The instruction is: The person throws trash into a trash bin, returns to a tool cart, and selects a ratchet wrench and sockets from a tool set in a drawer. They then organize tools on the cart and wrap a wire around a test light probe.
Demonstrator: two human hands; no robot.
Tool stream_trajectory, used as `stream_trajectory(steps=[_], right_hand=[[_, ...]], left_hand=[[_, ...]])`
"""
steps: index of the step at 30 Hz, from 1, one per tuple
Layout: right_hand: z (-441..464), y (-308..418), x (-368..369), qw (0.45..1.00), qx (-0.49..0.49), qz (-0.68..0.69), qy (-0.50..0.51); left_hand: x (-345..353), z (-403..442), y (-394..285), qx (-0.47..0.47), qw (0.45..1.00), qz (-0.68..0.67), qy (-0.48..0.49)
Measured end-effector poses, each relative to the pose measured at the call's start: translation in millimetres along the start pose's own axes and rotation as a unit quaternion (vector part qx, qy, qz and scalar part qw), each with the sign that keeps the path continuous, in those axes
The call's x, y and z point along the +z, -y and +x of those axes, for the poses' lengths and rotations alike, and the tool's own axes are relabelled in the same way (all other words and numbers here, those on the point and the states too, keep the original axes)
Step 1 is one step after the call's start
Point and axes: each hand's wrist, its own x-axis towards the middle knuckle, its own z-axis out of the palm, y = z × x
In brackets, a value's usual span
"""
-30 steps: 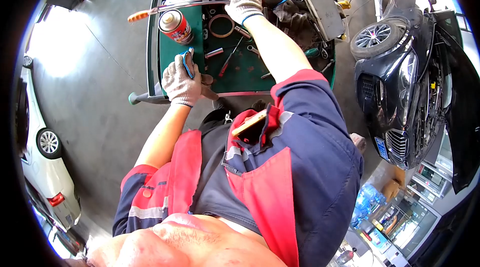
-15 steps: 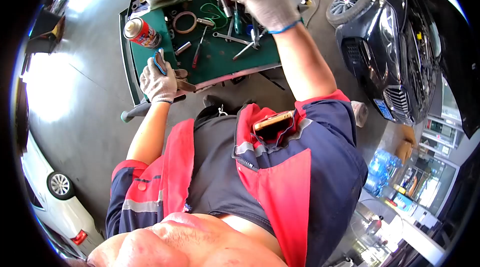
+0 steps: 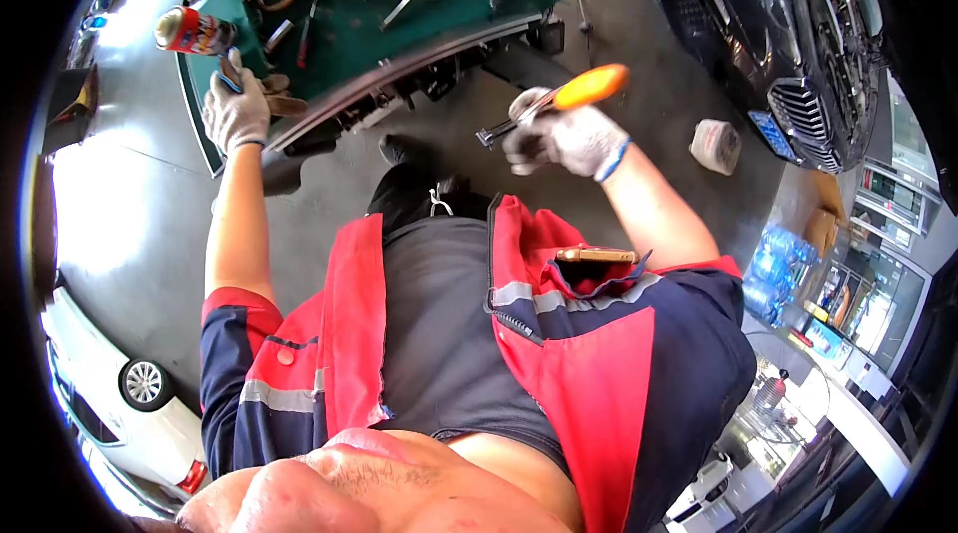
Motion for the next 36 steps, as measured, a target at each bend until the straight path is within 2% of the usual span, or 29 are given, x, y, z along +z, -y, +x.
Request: stream_trajectory(steps=[1,2,4,6,7,8,9,10,11,12,14,15,17,18,19,20,21,22,23,25,28,29,30,31,33,36], right_hand=[[17,-53,-36,0.992,-0.047,0.070,0.091],[21,-81,-34,0.982,-0.003,0.185,0.032],[43,-128,-44,0.934,0.022,0.355,0.038],[65,-161,-52,0.898,0.031,0.432,0.083],[77,-176,-49,0.904,0.026,0.425,0.044],[107,-208,-64,0.949,0.015,0.312,0.031],[123,-221,-67,0.972,0.042,0.230,-0.007],[132,-232,-64,0.986,0.069,0.146,-0.046],[134,-223,-50,0.980,0.121,0.118,-0.103],[135,-230,-48,0.990,0.059,0.101,-0.079],[130,-227,-44,0.996,0.020,0.087,-0.013],[137,-237,-50,0.992,-0.100,-0.048,0.057],[140,-254,-56,0.970,-0.166,-0.140,0.109],[133,-263,-61,0.991,-0.056,0.000,0.122],[129,-258,-58,0.986,0.040,0.119,0.108],[148,-280,-63,0.989,0.103,0.107,0.002],[157,-299,-75,0.981,0.086,-0.161,-0.059],[162,-294,-70,0.943,0.095,-0.303,-0.105],[166,-286,-62,0.881,0.118,-0.433,-0.148],[191,-299,-65,0.804,0.007,-0.575,-0.149],[267,-278,-77,0.771,0.113,-0.605,-0.162],[298,-279,-89,0.745,0.036,-0.643,-0.175],[352,-302,-105,0.733,0.019,-0.637,-0.239],[375,-287,-110,0.732,0.031,-0.629,-0.259],[405,-258,-116,0.730,0.025,-0.629,-0.265],[450,-241,-125,0.717,0.026,-0.641,-0.270]], left_hand=[[3,1,1,-0.009,1.000,0.002,-0.002],[6,1,1,-0.014,1.000,0.005,-0.004],[6,3,0,-0.019,1.000,-0.010,0.009],[11,2,2,-0.002,1.000,-0.009,-0.010],[9,3,1,-0.002,1.000,-0.016,0.008],[7,1,-3,0.002,1.000,-0.005,-0.006],[7,-1,-4,0.012,1.000,-0.016,-0.013],[8,-1,-3,0.024,0.999,-0.028,-0.016],[14,2,1,0.006,1.000,-0.012,-0.024],[18,5,5,0.013,0.999,-0.029,-0.017],[21,9,10,0.003,1.000,-0.011,0.008],[23,8,14,0.006,1.000,-0.018,-0.001],[28,8,17,0.017,0.999,-0.032,-0.015],[28,8,17,0.012,0.999,-0.040,-0.011],[25,5,11,0.008,0.999,-0.051,-0.009],[22,3,6,0.002,0.998,-0.063,-0.008],[18,2,1,-0.001,0.998,-0.062,0.002],[17,1,1,-0.003,0.996,-0.083,0.009],[17,3,0,-0.004,0.994,-0.105,0.016],[18,0,-3,0.007,0.990,-0.143,0.016],[27,4,3,-0.052,0.960,-0.272,0.049],[26,2,1,-0.042,0.959,-0.277,0.048],[29,3,1,-0.052,0.950,-0.304,0.051],[33,4,3,-0.062,0.940,-0.330,0.053],[27,0,3,-0.058,0.969,-0.237,0.044],[37,8,24,-0.032,0.956,-0.290,0.041]])
